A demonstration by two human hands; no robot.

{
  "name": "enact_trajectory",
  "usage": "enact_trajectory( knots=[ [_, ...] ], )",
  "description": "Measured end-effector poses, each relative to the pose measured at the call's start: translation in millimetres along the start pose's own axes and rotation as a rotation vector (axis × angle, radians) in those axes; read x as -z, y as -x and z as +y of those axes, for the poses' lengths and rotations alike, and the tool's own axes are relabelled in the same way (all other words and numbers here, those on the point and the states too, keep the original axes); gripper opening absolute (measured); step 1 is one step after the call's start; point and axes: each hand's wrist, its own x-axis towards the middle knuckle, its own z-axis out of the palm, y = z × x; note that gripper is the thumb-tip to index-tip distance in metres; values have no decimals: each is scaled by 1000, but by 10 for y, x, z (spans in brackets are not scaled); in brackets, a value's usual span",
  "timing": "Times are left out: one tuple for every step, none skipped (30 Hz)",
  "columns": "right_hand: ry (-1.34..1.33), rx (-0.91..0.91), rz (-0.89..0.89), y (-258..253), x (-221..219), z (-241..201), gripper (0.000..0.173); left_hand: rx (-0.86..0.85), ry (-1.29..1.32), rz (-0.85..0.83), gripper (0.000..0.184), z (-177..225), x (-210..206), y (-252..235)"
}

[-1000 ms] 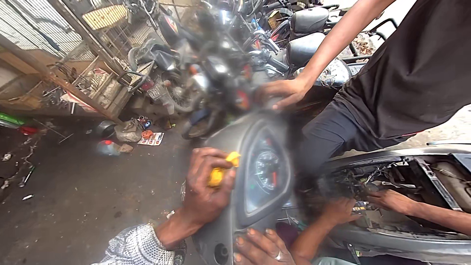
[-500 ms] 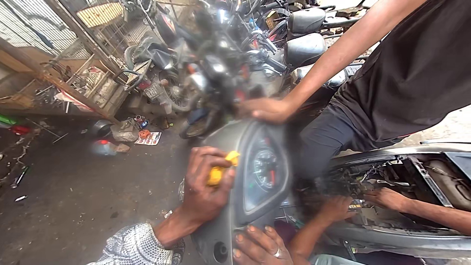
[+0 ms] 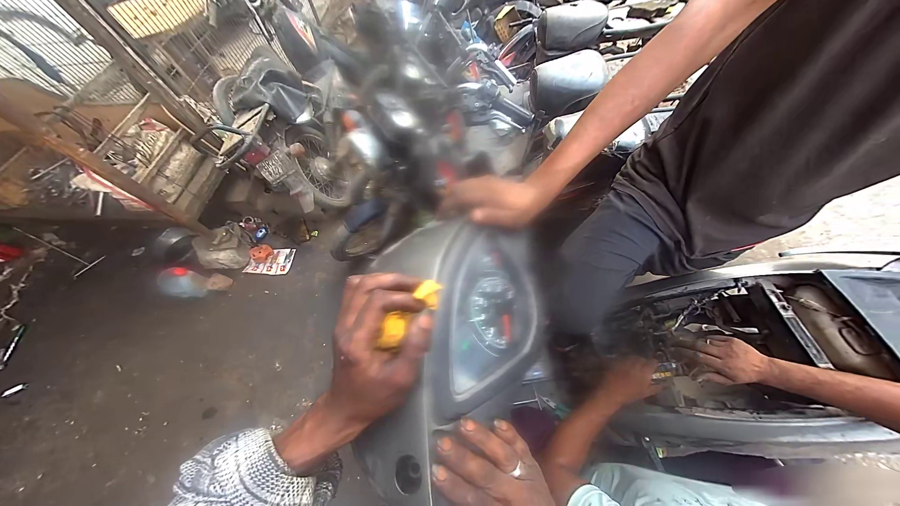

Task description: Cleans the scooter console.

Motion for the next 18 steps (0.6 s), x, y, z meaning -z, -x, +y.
enact_trajectory(
  knots=[
    [-27,9,14,-32,-31,-13,50,-1,-5,-23,16,-1,54,-7],
    [-45,13,27,-46,-31,-38,49,0,-2,-55,17,10,80,-7],
    [-59,17,36,-50,-6,-54,49,5,5,-83,20,15,79,3],
    [-79,18,43,-65,25,-62,48,8,11,-100,24,-12,73,17],
    [-97,13,45,-81,49,-73,48,15,24,-106,28,-67,66,43],
    [-112,5,43,-95,72,-86,48,18,43,-98,30,-129,52,68],
    [-120,5,41,-104,83,-90,48,23,61,-87,28,-158,38,82],
    [-127,10,43,-114,85,-94,49,27,64,-86,26,-144,36,82],
    [-129,15,46,-120,79,-96,49,37,70,-78,24,-131,34,80],
    [-129,19,48,-126,73,-97,49,52,72,-66,23,-136,35,86],
    [-130,21,51,-128,58,-93,49,64,69,-52,25,-171,41,98],
    [-127,24,54,-128,44,-90,49,69,57,-47,27,-217,55,110],
    [-124,22,56,-122,37,-87,50,68,38,-50,29,-252,67,115],
    [-120,18,60,-112,39,-86,50,58,24,-55,31,-268,70,113],
    [-111,14,67,-97,43,-83,49,39,19,-62,31,-255,69,101],
    [-102,11,76,-82,44,-81,48,16,14,-68,29,-217,67,82],
    [-86,8,80,-71,48,-83,48,-5,12,-65,27,-159,61,62],
    [-68,4,79,-60,47,-83,47,-19,-1,-61,24,-101,53,44]
  ],
)
